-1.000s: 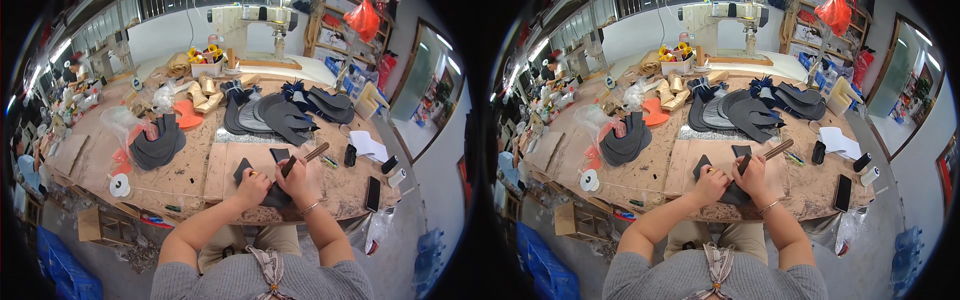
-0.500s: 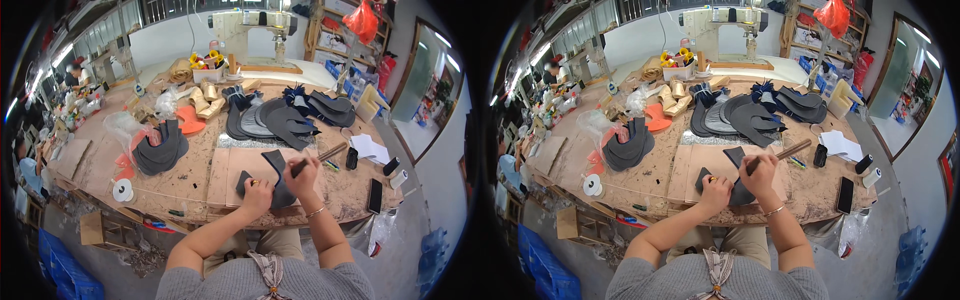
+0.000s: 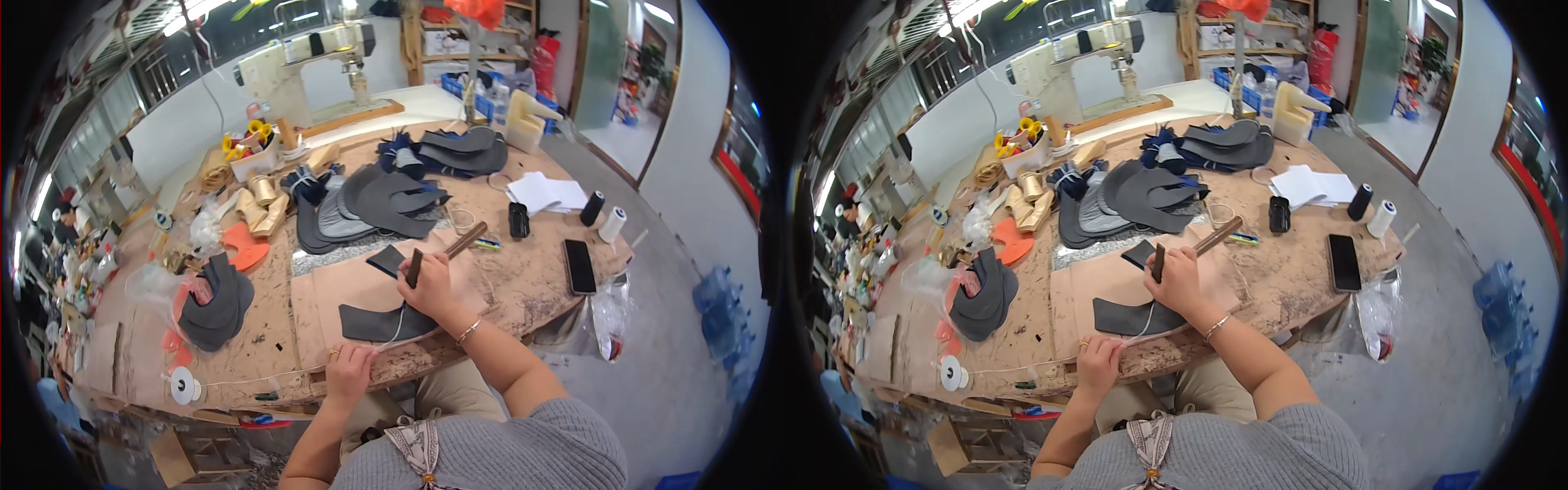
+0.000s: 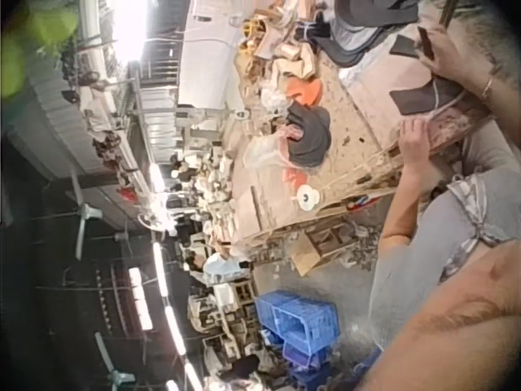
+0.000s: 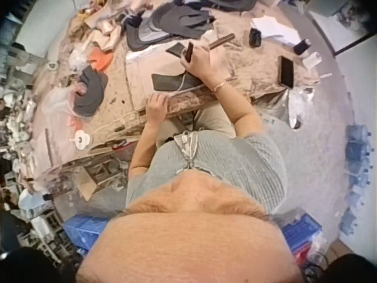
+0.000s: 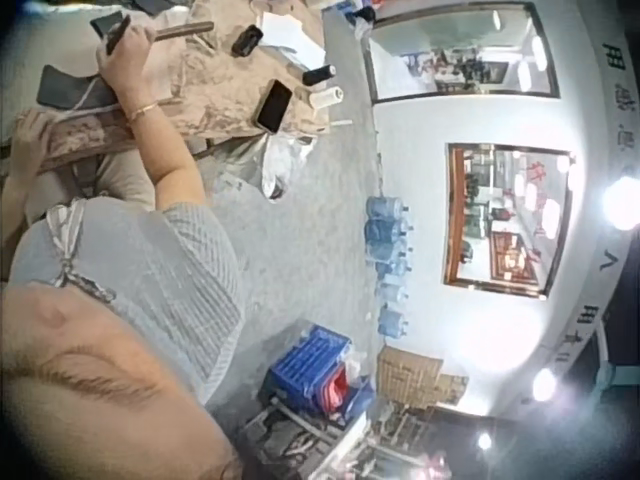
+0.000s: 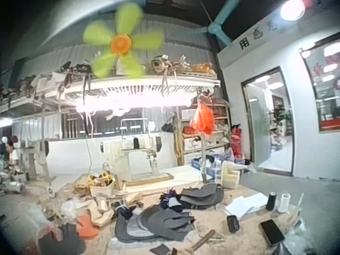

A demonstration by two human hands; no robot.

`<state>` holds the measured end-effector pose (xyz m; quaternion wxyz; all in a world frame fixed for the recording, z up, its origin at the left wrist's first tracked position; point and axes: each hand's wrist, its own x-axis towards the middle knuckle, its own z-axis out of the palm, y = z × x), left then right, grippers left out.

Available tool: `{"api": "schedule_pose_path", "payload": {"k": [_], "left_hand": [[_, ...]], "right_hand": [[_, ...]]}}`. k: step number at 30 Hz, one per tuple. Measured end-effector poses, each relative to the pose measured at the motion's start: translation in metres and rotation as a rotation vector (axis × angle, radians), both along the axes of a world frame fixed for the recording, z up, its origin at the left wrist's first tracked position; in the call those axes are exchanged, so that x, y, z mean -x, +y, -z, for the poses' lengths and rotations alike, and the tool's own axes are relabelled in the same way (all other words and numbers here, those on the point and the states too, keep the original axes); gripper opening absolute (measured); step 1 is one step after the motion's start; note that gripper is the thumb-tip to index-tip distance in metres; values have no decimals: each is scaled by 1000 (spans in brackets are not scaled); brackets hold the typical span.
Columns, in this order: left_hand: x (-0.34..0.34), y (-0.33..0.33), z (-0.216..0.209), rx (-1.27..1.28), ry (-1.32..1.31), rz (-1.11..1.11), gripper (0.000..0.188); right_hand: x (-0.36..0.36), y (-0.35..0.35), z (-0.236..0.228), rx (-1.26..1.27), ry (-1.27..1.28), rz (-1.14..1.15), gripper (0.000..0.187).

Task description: The person uses a handheld stapler to attach a thin strip of material to the edge of a curved black fabric piece. They repeatedly position the strip, press the stapler to secure it, and move along the edge of the fabric. The person works at a cluttered table with various sewing supplies and other fabric pieces visible.

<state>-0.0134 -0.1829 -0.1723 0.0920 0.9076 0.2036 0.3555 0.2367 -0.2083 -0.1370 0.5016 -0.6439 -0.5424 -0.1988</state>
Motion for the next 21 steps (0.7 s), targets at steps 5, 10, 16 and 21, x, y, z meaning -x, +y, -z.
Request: {"api": "schedule_pose_path", "payload": {"k": [5, 10, 16, 21], "left_hand": [[-2, 13, -9, 127, -45, -20, 8], [32, 68, -28, 372, 68, -23, 12], [70, 113, -26, 212, 0, -344, 13], [-41, 63, -38, -19, 48, 72, 17]], "right_hand": [[-2, -4, 2, -13, -1, -16, 15], [-5, -6, 1, -12, 35, -13, 15], [-6, -9, 1, -26, 3, 5, 17], [-8, -8, 6, -14, 23, 1, 17]]}}
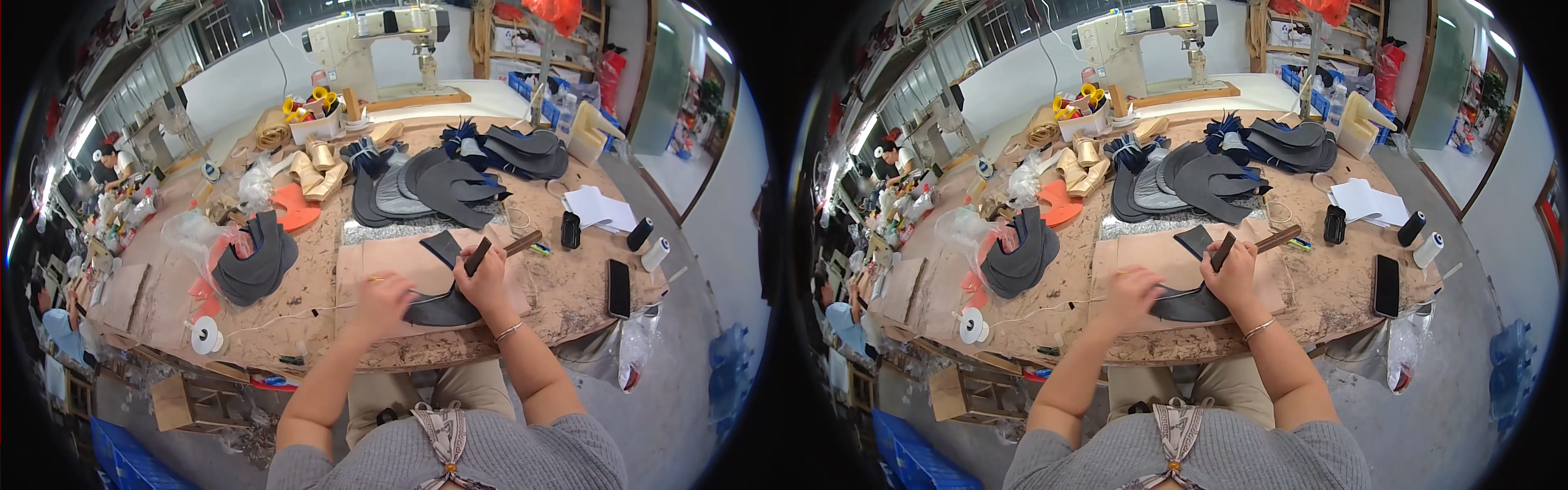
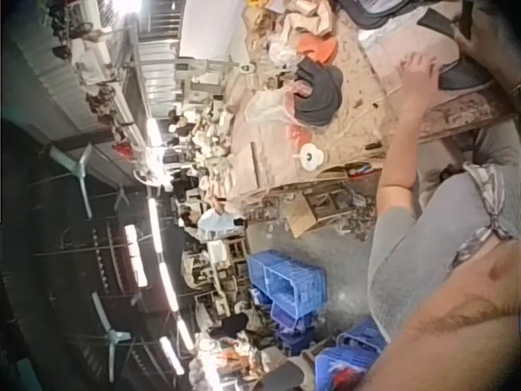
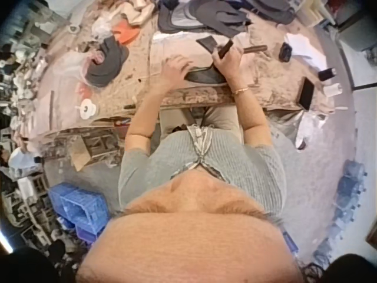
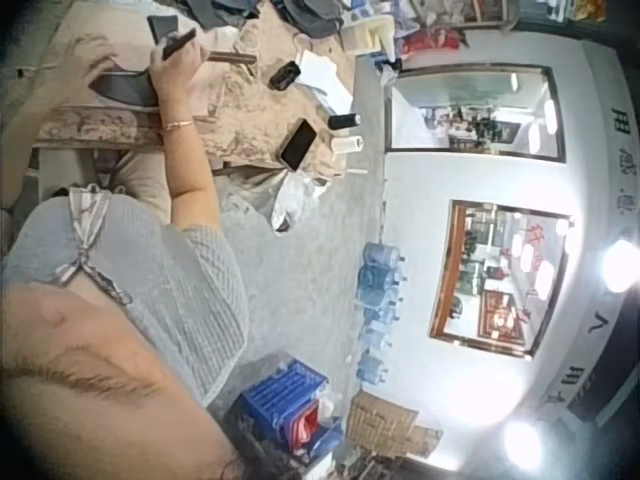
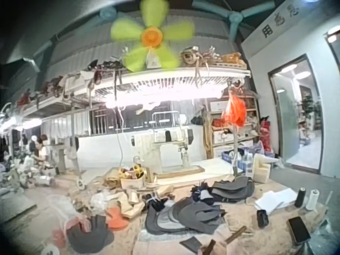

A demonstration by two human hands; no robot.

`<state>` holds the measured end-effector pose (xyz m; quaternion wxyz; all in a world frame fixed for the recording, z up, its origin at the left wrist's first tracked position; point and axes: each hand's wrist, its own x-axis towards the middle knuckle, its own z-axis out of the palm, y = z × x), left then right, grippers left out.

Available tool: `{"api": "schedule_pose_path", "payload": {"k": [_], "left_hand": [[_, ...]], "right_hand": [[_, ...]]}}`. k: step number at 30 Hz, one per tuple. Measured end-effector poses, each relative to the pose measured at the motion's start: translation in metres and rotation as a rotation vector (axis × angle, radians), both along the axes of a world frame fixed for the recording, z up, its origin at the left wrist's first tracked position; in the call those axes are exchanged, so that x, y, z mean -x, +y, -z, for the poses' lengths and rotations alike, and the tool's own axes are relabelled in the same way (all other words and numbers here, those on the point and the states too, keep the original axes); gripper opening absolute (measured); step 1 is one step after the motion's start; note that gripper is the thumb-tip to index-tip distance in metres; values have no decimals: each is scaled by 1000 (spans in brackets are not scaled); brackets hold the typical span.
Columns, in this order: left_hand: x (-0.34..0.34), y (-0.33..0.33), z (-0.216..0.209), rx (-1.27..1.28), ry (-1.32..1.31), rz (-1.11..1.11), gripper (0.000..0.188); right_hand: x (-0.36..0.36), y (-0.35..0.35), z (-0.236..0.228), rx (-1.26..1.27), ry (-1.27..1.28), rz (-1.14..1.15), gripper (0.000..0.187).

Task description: The person uses a handheld stapler to attach a thin strip of material to the edge of a curved black fabric piece. They repeatedly position the strip, press the stapler to secure it, and move along the edge of the fabric. The person works at a cluttered table with various sewing supplies and other fabric pieces visible.

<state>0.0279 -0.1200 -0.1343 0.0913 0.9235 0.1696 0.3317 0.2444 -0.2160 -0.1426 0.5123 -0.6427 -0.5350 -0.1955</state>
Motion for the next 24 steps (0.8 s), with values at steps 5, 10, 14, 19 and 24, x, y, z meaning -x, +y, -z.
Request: {"api": "schedule_pose_path", "payload": {"k": [5, 10, 14, 19, 24], "left_hand": [[-49, -6, 6, 403, 372, 48, 13], [-38, -7, 17, 55, 247, 181, 11], [-32, -15, 23, -208, 174, 184, 11], [-31, -17, 26, -213, 126, 159, 9], [-33, -21, 28, -197, 119, 90, 5]], "right_hand": [[0, 0, -3, -15, 2, 3, 18], [1, 3, -7, -32, 10, -12, 16], [8, 8, -31, -21, -6, -57, 13], [20, 12, -15, 36, -90, -162, 12], [12, 4, -36, -1, -288, -73, 12]]}}
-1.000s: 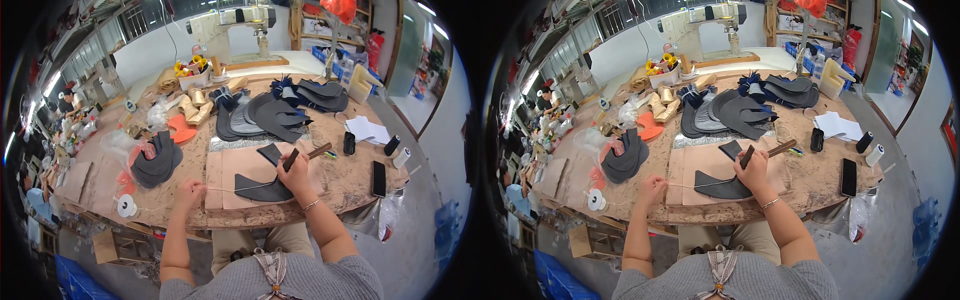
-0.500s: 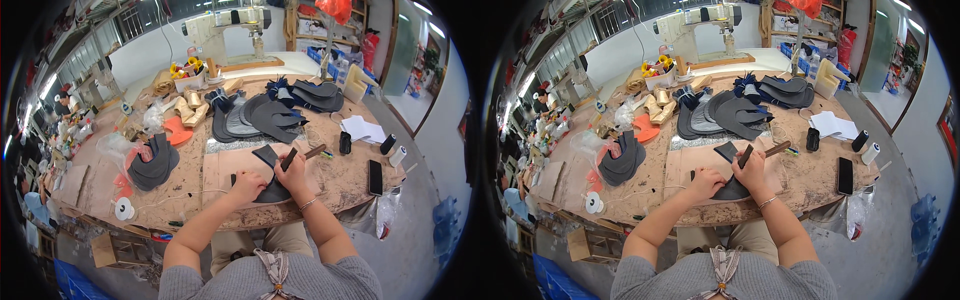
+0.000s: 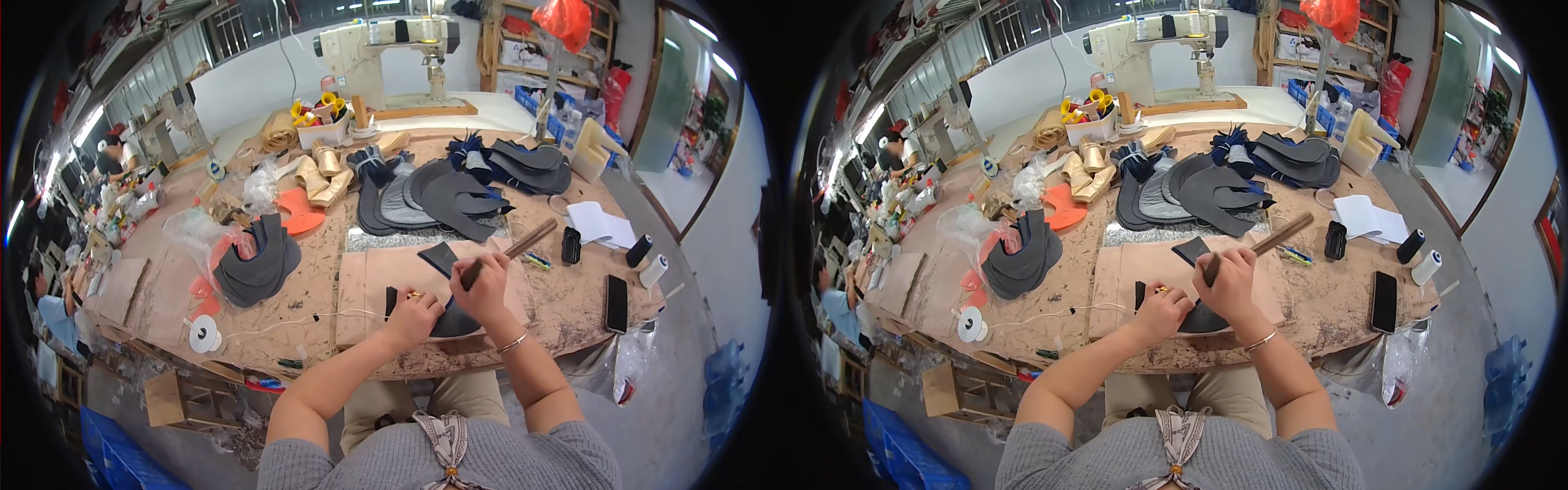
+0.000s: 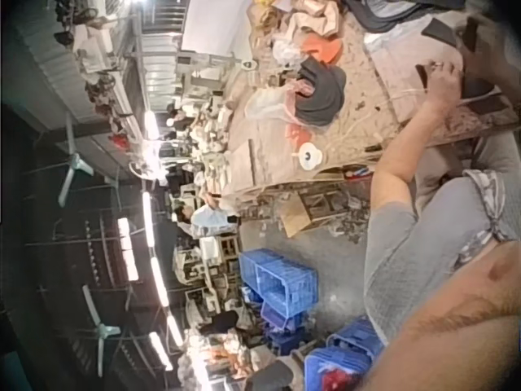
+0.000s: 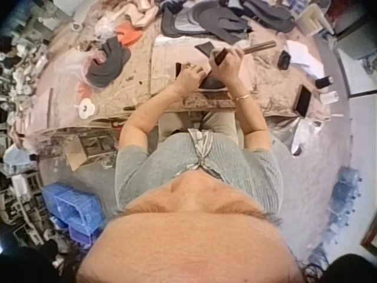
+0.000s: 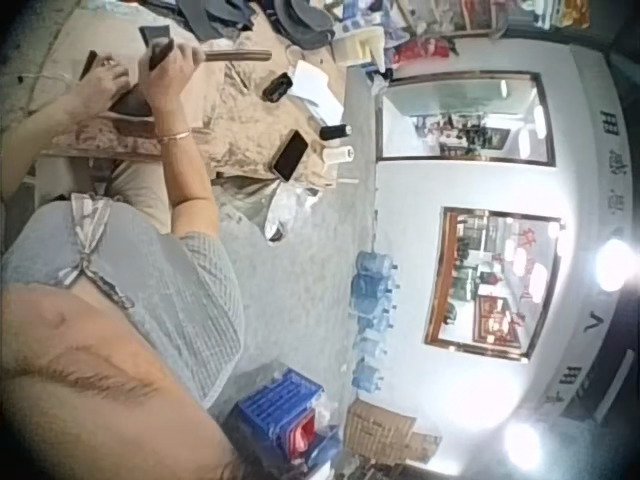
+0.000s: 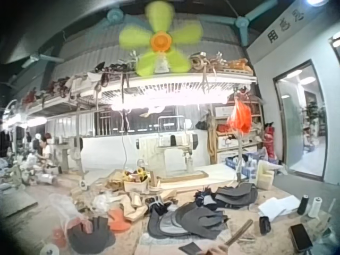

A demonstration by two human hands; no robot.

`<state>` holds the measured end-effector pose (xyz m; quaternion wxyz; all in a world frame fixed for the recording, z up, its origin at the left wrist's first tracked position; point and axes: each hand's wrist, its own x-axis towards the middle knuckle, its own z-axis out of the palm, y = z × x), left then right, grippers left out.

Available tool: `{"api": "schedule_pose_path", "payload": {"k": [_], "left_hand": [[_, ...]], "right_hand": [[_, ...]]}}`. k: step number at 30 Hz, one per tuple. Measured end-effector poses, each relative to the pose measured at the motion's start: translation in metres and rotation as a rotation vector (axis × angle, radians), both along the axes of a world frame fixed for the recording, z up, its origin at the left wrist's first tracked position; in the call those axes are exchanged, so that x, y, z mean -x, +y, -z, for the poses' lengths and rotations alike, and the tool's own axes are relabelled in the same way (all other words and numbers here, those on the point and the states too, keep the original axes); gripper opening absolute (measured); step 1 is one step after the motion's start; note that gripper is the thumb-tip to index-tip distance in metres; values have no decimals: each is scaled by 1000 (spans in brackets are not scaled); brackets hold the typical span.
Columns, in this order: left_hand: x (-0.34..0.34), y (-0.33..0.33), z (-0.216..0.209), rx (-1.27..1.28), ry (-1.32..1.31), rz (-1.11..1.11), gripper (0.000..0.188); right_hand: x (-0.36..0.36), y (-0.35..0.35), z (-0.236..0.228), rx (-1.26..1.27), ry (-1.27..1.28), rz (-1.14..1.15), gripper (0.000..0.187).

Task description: The person uses a handheld stapler to attach a thin strip of material to the edge of a curved black fabric piece. They repeatedly position the strip, press the stapler to secure it, and move along the edge of the fabric. The person works at a cluttered table with various sewing supplies and other fabric pieces visible.

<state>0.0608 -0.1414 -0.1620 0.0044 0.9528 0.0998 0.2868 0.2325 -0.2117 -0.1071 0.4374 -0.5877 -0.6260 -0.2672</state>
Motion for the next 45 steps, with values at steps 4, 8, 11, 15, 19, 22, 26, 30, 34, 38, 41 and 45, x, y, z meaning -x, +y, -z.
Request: {"api": "schedule_pose_path", "payload": {"k": [4, 8, 11, 15, 19, 22, 26, 30, 34, 38, 41, 45], "left_hand": [[1, 9, 4, 41, 6, 26, 4], [14, 33, 2, 141, 52, 181, 8], [14, 33, 2, 105, 31, 190, 9], [16, 26, -3, 178, -12, 142, 9], [-3, 0, 16, 404, -79, -135, 2], [-34, -33, 12, 451, -165, -204, 4], [-32, -22, 10, 365, -109, -52, 7], [-19, -13, 1, 247, 7, 69, 13], [-19, -12, 2, 265, -6, 50, 13], [-18, -11, 0, 346, 5, 59, 13], [-17, -13, 2, 384, -18, 37, 11], [-21, -13, 9, 383, -9, -15, 12]], "right_hand": [[8, 5, 25, 37, 118, -60, 12], [4, 3, 15, 19, 105, -67, 12], [20, -6, -2, -88, 120, -35, 11], [11, 0, 18, 109, 249, -154, 10], [-7, 1, -8, -63, -14, -51, 9], [-2, -12, -22, -94, 182, 45, 9], [-28, -9, 19, 32, 132, 30, 10], [-33, -13, 18, 58, 139, 46, 11], [-10, -16, 2, -21, 88, 14, 11], [-16, -13, 15, 69, 149, -35, 11], [-20, -17, -1, -84, -44, 27, 12], [-2, -17, 14, -60, 200, 23, 11]]}}
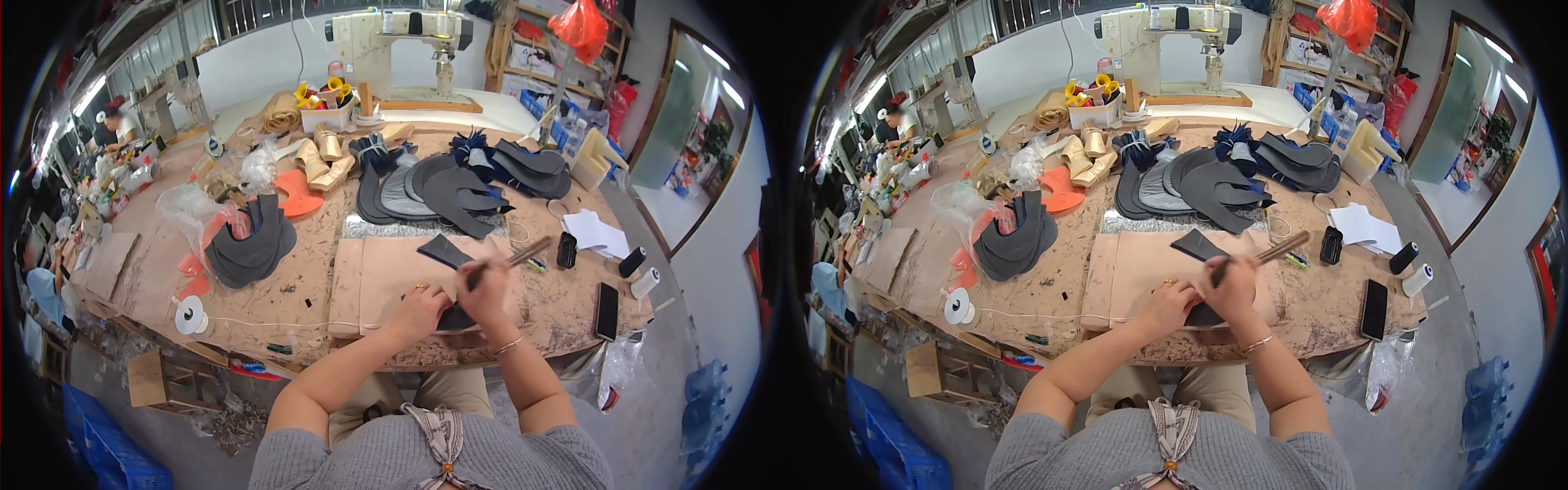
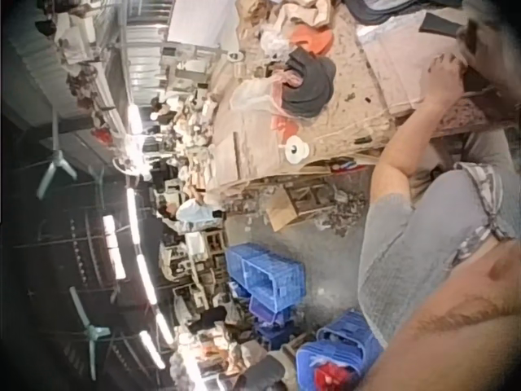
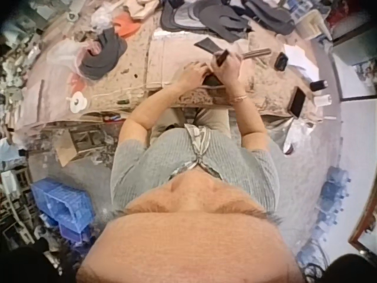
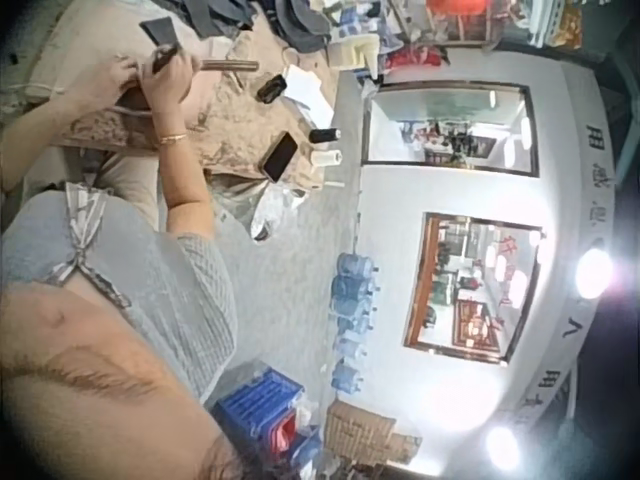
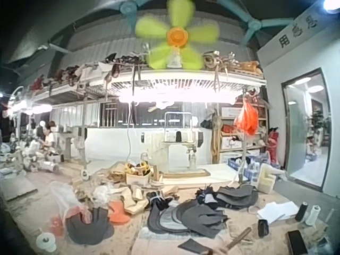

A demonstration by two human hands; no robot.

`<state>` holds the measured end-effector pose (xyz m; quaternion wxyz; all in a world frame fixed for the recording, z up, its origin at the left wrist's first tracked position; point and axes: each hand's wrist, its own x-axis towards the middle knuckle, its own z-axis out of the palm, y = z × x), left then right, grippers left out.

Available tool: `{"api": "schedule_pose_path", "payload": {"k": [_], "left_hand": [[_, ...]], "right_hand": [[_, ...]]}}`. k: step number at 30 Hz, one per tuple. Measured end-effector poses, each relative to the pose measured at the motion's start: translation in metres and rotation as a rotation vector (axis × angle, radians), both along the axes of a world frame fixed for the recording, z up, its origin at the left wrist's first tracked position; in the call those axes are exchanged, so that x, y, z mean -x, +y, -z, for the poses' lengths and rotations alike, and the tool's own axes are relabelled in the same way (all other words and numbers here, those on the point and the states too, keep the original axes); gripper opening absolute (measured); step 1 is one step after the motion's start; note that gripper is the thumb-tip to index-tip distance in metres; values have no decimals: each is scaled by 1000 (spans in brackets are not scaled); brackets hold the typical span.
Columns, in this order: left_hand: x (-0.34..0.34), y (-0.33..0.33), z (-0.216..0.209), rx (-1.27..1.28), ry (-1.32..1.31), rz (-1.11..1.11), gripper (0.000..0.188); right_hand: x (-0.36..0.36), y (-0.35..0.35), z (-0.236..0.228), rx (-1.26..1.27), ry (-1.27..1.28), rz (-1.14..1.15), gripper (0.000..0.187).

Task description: The person uses a handheld stapler to attach a thin strip of material to the edge of a curved black fabric piece. They repeatedly position the strip, press the stapler to secure it, and move along the edge of the fabric. The person works at a cluttered table with various sewing supplies and other fabric pieces visible.

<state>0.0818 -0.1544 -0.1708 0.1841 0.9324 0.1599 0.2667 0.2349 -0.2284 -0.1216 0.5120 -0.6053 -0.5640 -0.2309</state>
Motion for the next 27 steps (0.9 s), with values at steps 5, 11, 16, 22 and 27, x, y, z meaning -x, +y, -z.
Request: {"api": "schedule_pose_path", "payload": {"k": [5, 11, 16, 22, 27], "left_hand": [[45, -5, -29, -11, -191, -123, 17], [106, 2, -10, 20, -59, -128, 17], [100, 10, -4, 4, -50, -201, 13], [97, 15, -29, 136, -51, -106, 9], [90, 13, -22, -170, -82, -5, 9]], "right_hand": [[-5, -2, 5, 135, 64, -31, 11], [1, 0, 7, 68, 15, 19, 13], [1, 0, 13, 72, -24, 22, 14], [-1, -1, 14, 52, 2, 18, 14], [0, -1, 13, 18, -10, 34, 14]]}}
